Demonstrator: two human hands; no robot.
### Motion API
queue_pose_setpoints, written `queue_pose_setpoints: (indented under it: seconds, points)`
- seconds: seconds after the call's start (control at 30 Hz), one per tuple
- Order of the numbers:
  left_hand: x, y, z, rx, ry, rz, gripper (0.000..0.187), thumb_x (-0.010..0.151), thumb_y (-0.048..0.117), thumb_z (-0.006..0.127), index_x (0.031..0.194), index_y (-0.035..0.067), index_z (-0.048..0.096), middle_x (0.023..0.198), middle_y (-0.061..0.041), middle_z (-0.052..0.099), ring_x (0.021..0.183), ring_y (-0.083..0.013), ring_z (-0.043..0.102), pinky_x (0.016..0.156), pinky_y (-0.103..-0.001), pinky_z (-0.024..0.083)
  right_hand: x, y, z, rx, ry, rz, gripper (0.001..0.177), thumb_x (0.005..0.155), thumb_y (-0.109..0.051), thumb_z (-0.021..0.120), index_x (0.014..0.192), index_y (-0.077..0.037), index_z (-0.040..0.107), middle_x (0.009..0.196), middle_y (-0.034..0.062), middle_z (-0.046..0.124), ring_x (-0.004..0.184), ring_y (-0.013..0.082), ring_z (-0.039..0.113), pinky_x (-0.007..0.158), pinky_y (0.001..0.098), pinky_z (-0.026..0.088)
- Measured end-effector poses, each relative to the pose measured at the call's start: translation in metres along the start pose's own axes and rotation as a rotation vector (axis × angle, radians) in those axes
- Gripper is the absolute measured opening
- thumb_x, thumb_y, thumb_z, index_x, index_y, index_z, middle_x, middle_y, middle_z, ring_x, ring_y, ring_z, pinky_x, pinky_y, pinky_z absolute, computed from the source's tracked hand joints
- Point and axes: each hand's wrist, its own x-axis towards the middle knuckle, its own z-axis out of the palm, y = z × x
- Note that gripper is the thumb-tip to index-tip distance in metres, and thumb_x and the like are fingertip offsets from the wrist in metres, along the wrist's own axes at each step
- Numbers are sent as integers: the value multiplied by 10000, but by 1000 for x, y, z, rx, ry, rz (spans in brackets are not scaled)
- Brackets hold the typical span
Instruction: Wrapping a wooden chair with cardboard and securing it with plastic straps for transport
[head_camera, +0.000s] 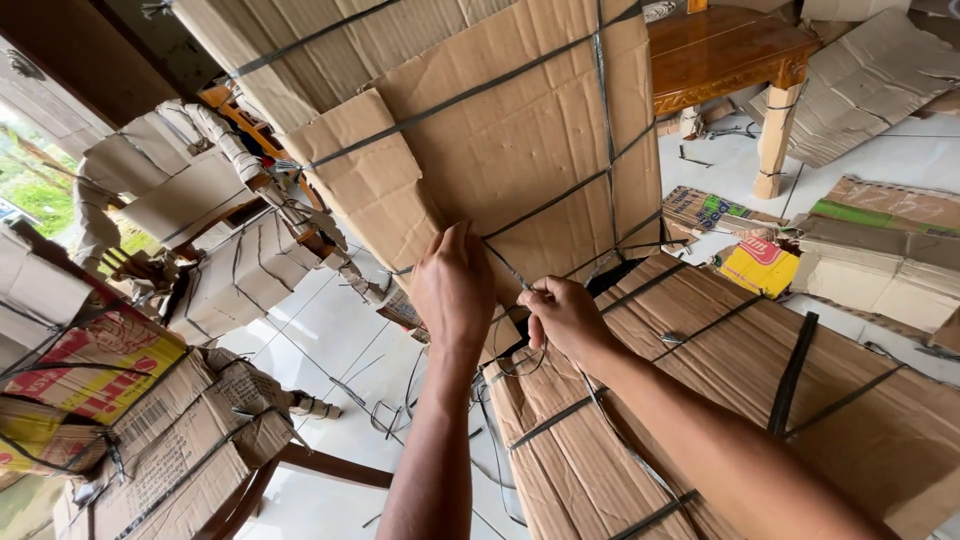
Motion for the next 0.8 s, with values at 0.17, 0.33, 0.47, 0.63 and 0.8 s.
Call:
queue_pose_setpoints:
  seconds: [0.17, 0.33, 0.47, 0.63, 0.8]
  points:
    - [15, 8, 0, 161, -196, -133, 275, 1020, 322, 502, 1015, 179, 736, 816, -101, 742, 820, -395, 750, 754, -521, 593, 3, -25, 10, 103, 8, -68, 250, 985, -180, 625, 1079, 48, 669, 538, 154, 652, 453, 212, 671, 414, 262, 535]
    - [25, 8, 0, 251, -313, -156, 355, 1009, 400, 461, 903, 194, 730, 709, -99, 727, 780, -376, 761, 724, -495, 594, 16, -45, 13, 166, -16, -150, 196, 1039, -177, 601, 1125, -24, 688, 645, 117, 699, 596, 183, 717, 542, 238, 578]
    - [13, 23, -11, 20, -197, -130, 259, 983, 309, 522, 1043, 159, 725, 862, -149, 724, 863, -430, 734, 755, -545, 585, 16, -45, 0, 262, 4, -138, 131, 979, -139, 657, 1021, -23, 700, 620, 122, 672, 562, 161, 684, 501, 193, 523]
    - [-28, -8, 22, -137, -105, -29, 162, 1006, 294, 571, 1054, 193, 688, 884, -109, 666, 851, -394, 727, 709, -537, 596, 11, -23, -38, 96, 106, 18, 217, 943, -177, 627, 793, -27, 675, 505, 130, 616, 431, 166, 603, 385, 243, 428]
    - [-52, -28, 67, 62, -537, -102, 268, 1032, 224, 450, 1100, 180, 706, 908, -84, 705, 875, -342, 760, 774, -509, 630, 31, 61, -71, -702, -116, 181, 268, 699, -332, 614, 586, -121, 735, 469, 102, 640, 578, 319, 717, 569, 384, 547]
